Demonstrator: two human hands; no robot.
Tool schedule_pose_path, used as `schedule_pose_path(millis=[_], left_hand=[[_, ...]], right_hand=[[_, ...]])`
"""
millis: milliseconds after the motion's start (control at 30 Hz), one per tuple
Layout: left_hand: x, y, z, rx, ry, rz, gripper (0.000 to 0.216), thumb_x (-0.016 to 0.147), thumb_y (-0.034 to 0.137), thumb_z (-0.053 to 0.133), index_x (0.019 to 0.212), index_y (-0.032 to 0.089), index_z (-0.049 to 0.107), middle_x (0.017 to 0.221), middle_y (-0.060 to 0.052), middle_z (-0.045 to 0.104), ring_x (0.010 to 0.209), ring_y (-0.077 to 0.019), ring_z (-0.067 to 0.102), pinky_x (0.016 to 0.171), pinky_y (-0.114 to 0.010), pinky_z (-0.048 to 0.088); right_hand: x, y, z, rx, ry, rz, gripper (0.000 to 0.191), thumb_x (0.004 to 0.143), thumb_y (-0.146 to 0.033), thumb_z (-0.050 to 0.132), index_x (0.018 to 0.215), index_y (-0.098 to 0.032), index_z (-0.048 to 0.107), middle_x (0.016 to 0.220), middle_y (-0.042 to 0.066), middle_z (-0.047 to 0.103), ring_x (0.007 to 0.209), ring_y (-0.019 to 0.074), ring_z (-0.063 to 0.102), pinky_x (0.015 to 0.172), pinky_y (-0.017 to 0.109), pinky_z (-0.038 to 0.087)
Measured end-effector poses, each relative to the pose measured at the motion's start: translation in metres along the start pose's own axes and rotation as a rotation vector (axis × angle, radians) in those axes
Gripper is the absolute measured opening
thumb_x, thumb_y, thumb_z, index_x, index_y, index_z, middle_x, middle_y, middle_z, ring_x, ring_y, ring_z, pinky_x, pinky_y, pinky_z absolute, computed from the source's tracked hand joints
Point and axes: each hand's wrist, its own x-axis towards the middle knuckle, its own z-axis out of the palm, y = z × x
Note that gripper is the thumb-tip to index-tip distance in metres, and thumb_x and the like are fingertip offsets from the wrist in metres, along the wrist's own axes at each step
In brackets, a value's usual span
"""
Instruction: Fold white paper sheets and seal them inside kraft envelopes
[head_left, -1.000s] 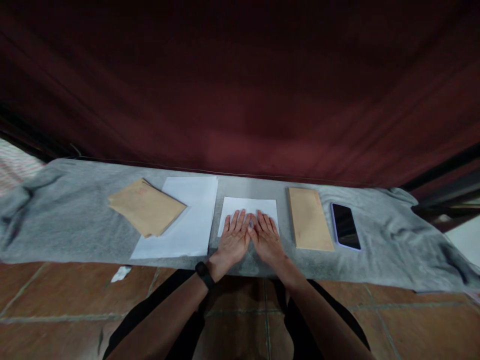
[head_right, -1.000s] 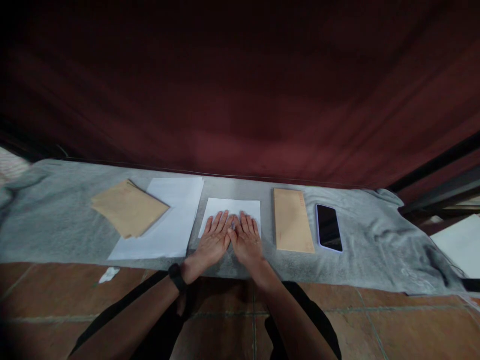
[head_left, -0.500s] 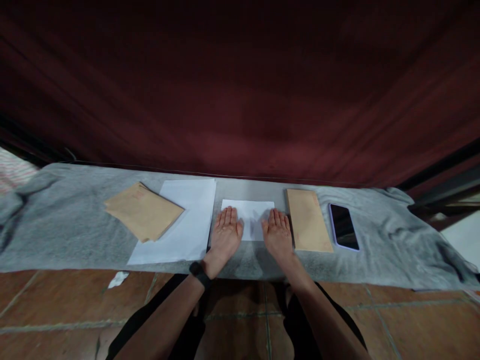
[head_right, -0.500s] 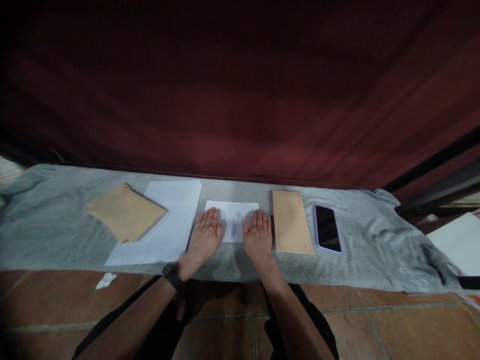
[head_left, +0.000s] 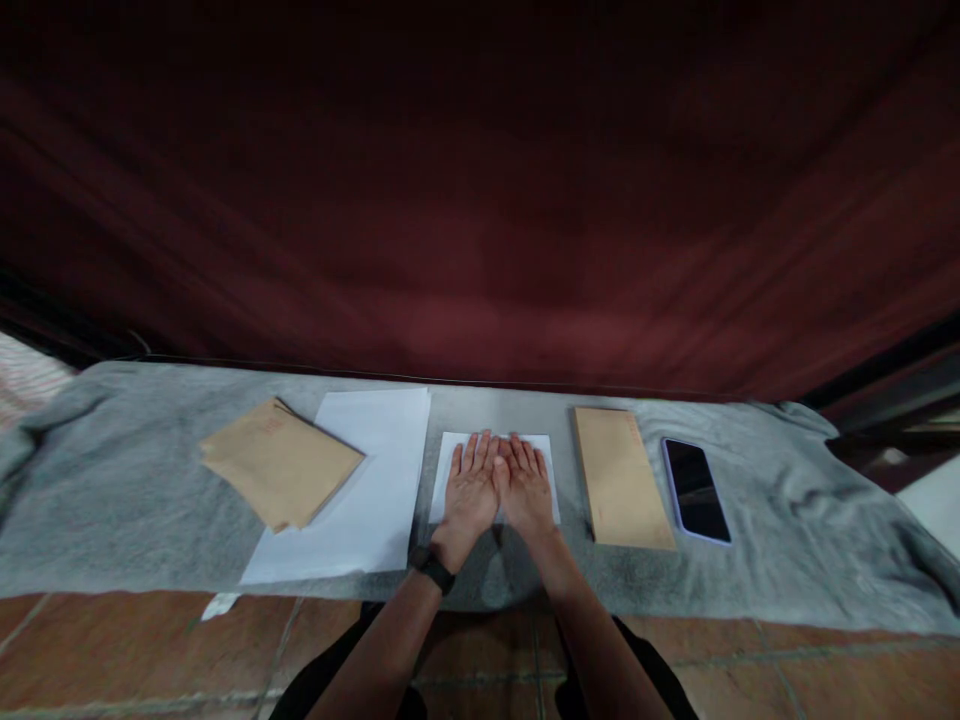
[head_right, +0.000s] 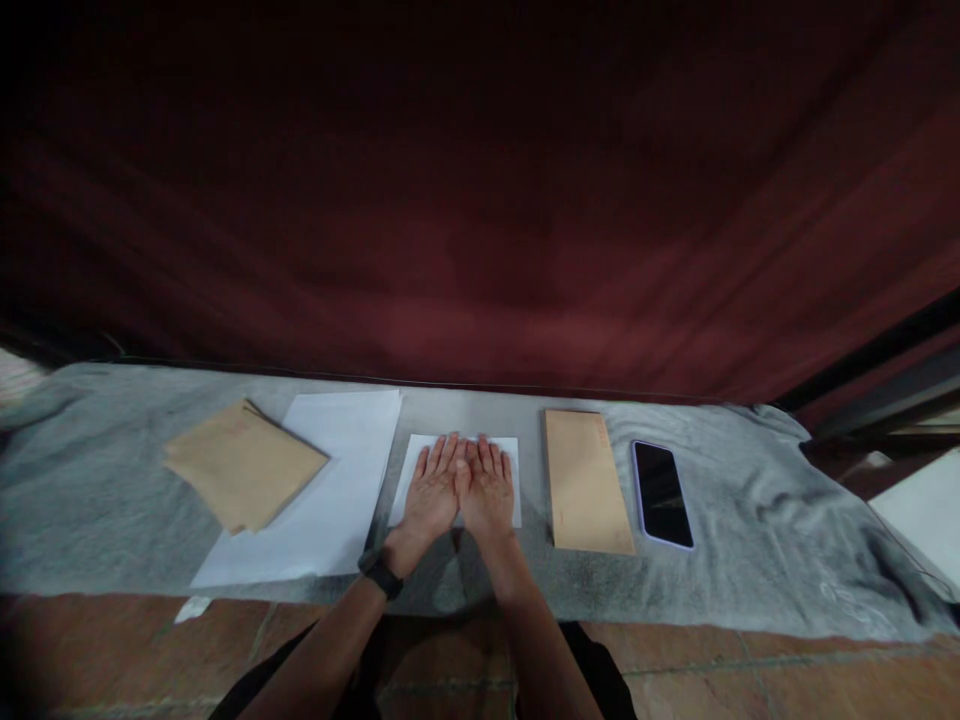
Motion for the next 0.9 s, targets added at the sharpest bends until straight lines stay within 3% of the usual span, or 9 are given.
schedule_pose_path(millis=[233,567,767,900], left_hand=[[-0.002,-0.006,0.000,-0.006,0.080,-0.092,0.058,0.099,0.026,0.033,0.156,0.013,0.036,0.159,-0.013,0.039,0.151,-0.0263,0.031,0.123,-0.052,0.026],[-0.010,-0.017,-0.004,0.027,0.076,-0.149,0.061,0.098,0.028,0.034,0.152,0.000,0.038,0.159,-0.021,0.036,0.151,-0.0297,0.030,0.122,-0.048,0.028],[-0.012,-0.020,-0.005,0.007,0.080,-0.167,0.061,0.096,0.026,0.035,0.152,0.001,0.038,0.159,-0.020,0.037,0.150,-0.0297,0.031,0.122,-0.048,0.029],[-0.009,-0.020,-0.009,-0.063,0.071,-0.226,0.061,0.095,0.024,0.038,0.150,-0.002,0.038,0.158,-0.024,0.036,0.150,-0.0323,0.031,0.121,-0.050,0.030]], right_hand=[[-0.005,0.025,0.002,-0.082,0.119,-0.015,0.054,0.107,-0.040,0.027,0.152,-0.013,0.043,0.156,0.015,0.044,0.146,0.0294,0.040,0.118,0.052,0.029],[-0.013,0.039,0.004,-0.128,0.224,0.021,0.064,0.107,-0.045,0.026,0.151,-0.001,0.040,0.152,0.026,0.047,0.142,0.0330,0.044,0.115,0.051,0.035],[-0.020,0.044,-0.002,-0.125,0.218,0.044,0.069,0.106,-0.047,0.029,0.151,0.004,0.037,0.152,0.030,0.043,0.143,0.0363,0.042,0.114,0.054,0.037],[-0.030,0.028,-0.013,-0.090,0.138,-0.024,0.065,0.106,-0.044,0.031,0.153,0.001,0.034,0.159,0.026,0.034,0.149,0.0342,0.031,0.118,0.055,0.031]])
